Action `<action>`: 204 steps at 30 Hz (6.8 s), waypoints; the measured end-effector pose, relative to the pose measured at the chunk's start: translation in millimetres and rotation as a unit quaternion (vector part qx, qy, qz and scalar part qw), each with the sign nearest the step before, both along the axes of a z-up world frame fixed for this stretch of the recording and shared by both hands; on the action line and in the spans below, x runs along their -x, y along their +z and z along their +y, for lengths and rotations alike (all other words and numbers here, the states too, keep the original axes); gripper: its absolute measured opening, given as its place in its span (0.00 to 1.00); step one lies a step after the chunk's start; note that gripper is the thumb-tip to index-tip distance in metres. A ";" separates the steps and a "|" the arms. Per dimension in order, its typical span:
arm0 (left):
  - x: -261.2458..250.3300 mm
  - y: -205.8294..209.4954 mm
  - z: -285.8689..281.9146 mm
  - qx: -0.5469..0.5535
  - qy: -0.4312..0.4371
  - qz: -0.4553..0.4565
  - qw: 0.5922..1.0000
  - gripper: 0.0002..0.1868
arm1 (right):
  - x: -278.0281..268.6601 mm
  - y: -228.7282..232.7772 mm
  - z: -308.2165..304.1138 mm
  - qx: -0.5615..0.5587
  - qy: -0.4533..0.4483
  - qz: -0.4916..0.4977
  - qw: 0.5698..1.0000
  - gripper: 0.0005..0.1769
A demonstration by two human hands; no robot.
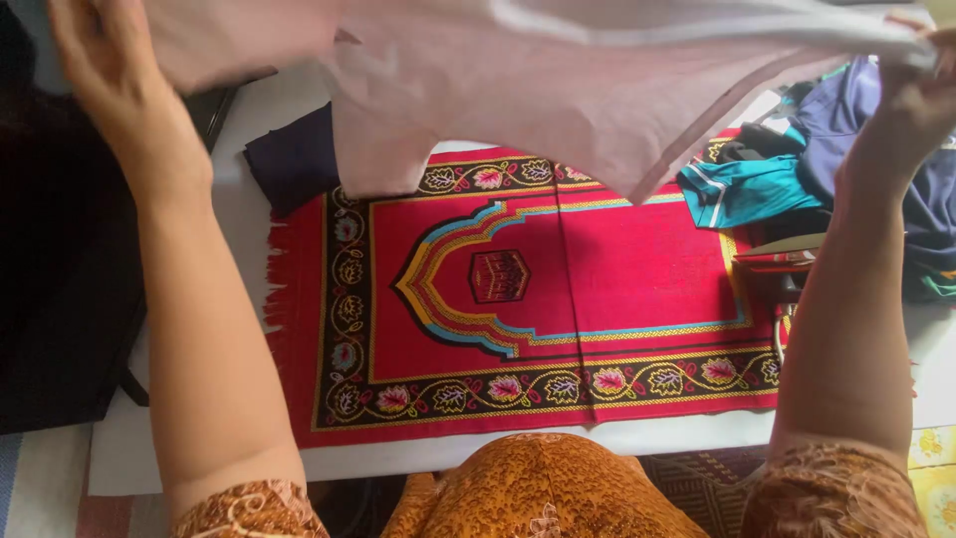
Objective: Ironing and folding a white t-shirt on a table surface using an iron.
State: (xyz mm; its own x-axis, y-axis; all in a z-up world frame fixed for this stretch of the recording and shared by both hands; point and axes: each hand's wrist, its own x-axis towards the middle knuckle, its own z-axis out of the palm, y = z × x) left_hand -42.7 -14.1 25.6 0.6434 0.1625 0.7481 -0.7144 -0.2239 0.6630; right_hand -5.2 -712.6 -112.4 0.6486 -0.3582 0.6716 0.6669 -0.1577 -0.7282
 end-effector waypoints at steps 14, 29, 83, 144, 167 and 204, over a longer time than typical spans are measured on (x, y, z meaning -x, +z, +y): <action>147.9 -343.4 43.2 0.018 0.117 0.584 0.803 0.18 | 146.3 -204.5 22.8 0.077 0.070 0.530 0.841 0.12; -57.9 -268.7 48.8 0.157 -0.158 0.521 0.824 0.09 | -62.3 -172.3 7.9 -0.003 0.110 0.552 0.826 0.05; 95.5 -281.5 21.4 0.167 -0.043 0.558 0.812 0.21 | 72.0 -190.1 32.8 0.128 -0.226 0.306 0.916 0.17; -8.6 -442.8 50.4 -0.265 0.256 0.458 0.809 0.16 | 0.7 -301.2 20.4 0.381 -0.131 0.474 0.783 0.22; -131.3 -358.7 -5.1 -0.338 0.109 0.553 0.754 0.26 | -215.8 -254.7 30.0 0.431 0.015 0.478 0.765 0.29; 23.5 -399.8 -107.4 -0.559 0.179 0.287 0.757 0.36 | -82.1 -281.7 32.8 0.351 -0.157 0.555 0.738 0.25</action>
